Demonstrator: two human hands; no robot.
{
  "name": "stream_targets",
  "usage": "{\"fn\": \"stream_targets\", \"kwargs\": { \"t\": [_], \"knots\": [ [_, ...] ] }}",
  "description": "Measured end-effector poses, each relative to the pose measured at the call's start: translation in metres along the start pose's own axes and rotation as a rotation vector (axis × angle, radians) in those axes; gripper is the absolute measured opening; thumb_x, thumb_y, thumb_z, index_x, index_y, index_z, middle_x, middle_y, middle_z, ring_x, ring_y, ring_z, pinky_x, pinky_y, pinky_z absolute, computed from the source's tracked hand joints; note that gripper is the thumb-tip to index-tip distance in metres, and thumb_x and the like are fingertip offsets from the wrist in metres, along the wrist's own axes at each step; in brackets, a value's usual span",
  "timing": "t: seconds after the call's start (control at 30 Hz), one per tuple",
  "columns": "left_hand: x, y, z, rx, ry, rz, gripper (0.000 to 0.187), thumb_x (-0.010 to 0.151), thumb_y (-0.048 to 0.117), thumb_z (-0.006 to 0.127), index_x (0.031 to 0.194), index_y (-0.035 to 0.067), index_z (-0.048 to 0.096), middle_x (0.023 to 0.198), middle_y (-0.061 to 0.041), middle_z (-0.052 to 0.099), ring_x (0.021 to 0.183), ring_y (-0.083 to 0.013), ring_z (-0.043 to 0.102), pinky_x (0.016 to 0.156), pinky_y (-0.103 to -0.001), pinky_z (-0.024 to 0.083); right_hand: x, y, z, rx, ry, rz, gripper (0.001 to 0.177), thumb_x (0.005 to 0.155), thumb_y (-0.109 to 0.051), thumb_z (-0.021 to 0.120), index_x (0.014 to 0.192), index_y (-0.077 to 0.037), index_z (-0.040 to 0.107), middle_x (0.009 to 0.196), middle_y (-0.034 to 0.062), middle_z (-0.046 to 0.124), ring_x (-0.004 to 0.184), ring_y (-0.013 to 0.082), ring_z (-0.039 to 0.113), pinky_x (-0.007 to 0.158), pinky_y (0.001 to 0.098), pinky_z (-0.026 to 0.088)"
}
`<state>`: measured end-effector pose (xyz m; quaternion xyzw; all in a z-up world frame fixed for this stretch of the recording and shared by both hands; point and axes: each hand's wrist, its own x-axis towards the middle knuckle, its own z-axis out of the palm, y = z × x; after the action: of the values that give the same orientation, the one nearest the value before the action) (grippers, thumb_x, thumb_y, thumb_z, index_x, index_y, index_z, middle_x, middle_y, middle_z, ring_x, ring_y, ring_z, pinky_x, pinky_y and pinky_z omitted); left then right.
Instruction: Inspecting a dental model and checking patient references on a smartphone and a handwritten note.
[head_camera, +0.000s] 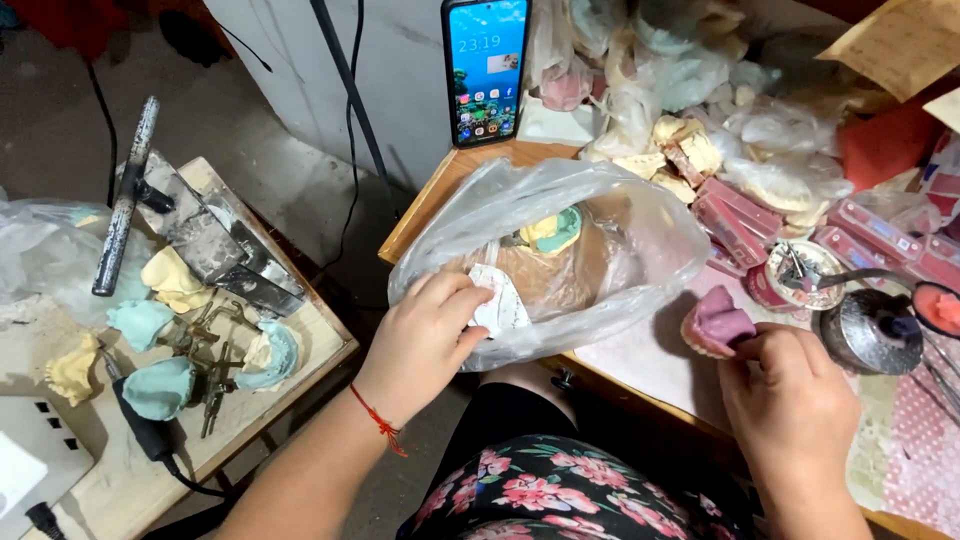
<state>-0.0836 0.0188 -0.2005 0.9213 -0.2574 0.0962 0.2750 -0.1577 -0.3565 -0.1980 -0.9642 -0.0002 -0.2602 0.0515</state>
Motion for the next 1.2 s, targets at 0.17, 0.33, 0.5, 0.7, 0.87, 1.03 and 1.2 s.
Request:
{"fn": "stream_targets", "kwargs": {
  "t": [0.17, 0.33, 0.5, 0.7, 0.87, 1.03, 1.2],
  "knots": [
    [0.004, 0.006, -0.004, -0.118, 0.043, -0.043, 0.058, 0.08, 0.017, 0.083, 0.133, 0.008, 0.061, 0.124, -0.01, 0.068, 0.113, -0.0329, 0.062, 0.094, -0.043, 0.049, 0.006, -0.006, -0.016, -0.022, -0.205, 0.159, 0.027, 0.093, -0.037, 0.081, 0.107, -0.016, 0.073, 0.105, 0.007, 0.07, 0.095, 0.0333, 0.07, 0.076, 0.0494, 0.055],
    [-0.001, 0.01, 0.008, -0.334, 0.151, -0.259, 0.039, 0.085, 0.006, 0.069, 0.123, 0.014, 0.066, 0.114, -0.004, 0.062, 0.083, -0.0149, 0.065, 0.078, -0.029, 0.057, 0.011, -0.032, -0.037, 0.175, -0.044, -0.099, 0.032, 0.09, -0.013, 0.078, 0.121, -0.008, 0.075, 0.117, 0.0129, 0.07, 0.107, 0.0324, 0.066, 0.099, 0.0463, 0.05],
    [-0.008, 0.031, 0.016, -0.643, 0.386, -0.285, 0.029, 0.085, -0.007, 0.064, 0.112, 0.004, 0.066, 0.128, -0.012, 0.056, 0.076, -0.011, 0.058, 0.071, -0.023, 0.052, 0.021, -0.117, -0.032, 0.647, -0.148, -0.439, 0.024, 0.096, -0.008, 0.062, 0.119, -0.003, 0.065, 0.114, 0.0148, 0.07, 0.101, 0.0325, 0.067, 0.093, 0.044, 0.054],
    [-0.03, 0.058, 0.027, -1.087, 0.478, -0.367, 0.015, 0.092, -0.008, 0.062, 0.102, 0.002, 0.066, 0.131, -0.02, 0.067, 0.111, -0.0222, 0.067, 0.088, -0.029, 0.058, 0.03, -0.161, -0.014, 0.646, -0.076, -0.403, 0.04, 0.098, -0.022, 0.068, 0.129, 0.001, 0.061, 0.125, 0.0193, 0.066, 0.113, 0.0358, 0.065, 0.099, 0.0459, 0.053],
    [-0.045, 0.075, 0.027, -1.122, 0.445, -0.421, 0.03, 0.094, 0.001, 0.065, 0.123, -0.001, 0.073, 0.135, -0.014, 0.06, 0.102, -0.0181, 0.069, 0.076, -0.027, 0.067, 0.031, -0.156, -0.015, 0.549, -0.038, -0.329, 0.036, 0.096, -0.034, 0.069, 0.122, -0.009, 0.067, 0.121, 0.0086, 0.073, 0.109, 0.0292, 0.068, 0.093, 0.0433, 0.047],
    [-0.052, 0.081, 0.042, -1.289, 0.579, -0.273, 0.034, 0.093, -0.004, 0.069, 0.127, -0.004, 0.07, 0.135, -0.016, 0.058, 0.104, -0.0197, 0.067, 0.073, -0.026, 0.065, 0.03, -0.14, -0.013, 0.781, -0.105, -0.32, 0.041, 0.089, -0.03, 0.078, 0.122, -0.008, 0.069, 0.111, 0.0068, 0.078, 0.096, 0.0258, 0.072, 0.091, 0.0389, 0.048],
    [-0.052, 0.088, 0.045, -1.32, 0.634, -0.218, 0.035, 0.092, -0.005, 0.071, 0.127, -0.004, 0.069, 0.134, -0.016, 0.057, 0.101, -0.0196, 0.067, 0.071, -0.026, 0.065, 0.037, -0.13, -0.028, 0.837, -0.081, -0.381, 0.039, 0.092, -0.025, 0.074, 0.123, -0.002, 0.068, 0.114, 0.0119, 0.077, 0.101, 0.028, 0.073, 0.094, 0.0401, 0.053]
  ]
}}
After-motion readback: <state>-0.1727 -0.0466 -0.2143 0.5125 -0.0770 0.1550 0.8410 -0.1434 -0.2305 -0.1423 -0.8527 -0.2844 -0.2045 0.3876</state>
